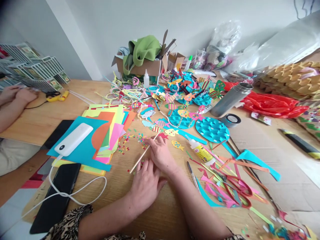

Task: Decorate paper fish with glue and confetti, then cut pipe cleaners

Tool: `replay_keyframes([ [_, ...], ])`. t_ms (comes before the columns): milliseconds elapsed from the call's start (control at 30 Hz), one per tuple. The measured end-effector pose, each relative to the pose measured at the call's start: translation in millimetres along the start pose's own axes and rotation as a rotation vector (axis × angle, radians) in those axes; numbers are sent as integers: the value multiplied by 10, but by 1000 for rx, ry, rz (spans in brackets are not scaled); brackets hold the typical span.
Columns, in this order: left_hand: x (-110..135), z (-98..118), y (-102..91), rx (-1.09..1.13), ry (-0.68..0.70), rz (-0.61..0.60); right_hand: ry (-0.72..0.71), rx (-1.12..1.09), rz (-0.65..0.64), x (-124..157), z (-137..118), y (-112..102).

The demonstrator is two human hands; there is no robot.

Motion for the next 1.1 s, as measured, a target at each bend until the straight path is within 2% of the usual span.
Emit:
replay_keyframes([
  [133,-4,2,0,18,6,-10,25,-16,-32,10,0,50],
  [233,4,-4,9,16,6,13,37,-167,-29,15,2,8],
  [333,16,-7,10,7,17,24,114,-374,47,1,37,-73],
  [400,22,-8,9,-7,25,20,175,-427,120,-23,71,-125],
  [500,23,-11,12,-23,34,23,196,-397,189,-79,93,-161],
  [733,8,-11,18,-33,39,19,187,-265,154,-175,54,-60],
  [1100,12,-9,4,-3,32,5,119,-226,150,-185,37,36],
])
Point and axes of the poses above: each hand's wrist, its own x-axis away from the middle knuckle, its own y-axis out of the palm, z = x × y, the point moved 2 cm from there along -x, towards the middle knuckle, and after that the axes turned 10 degrees about x, right-handed, at the moved point
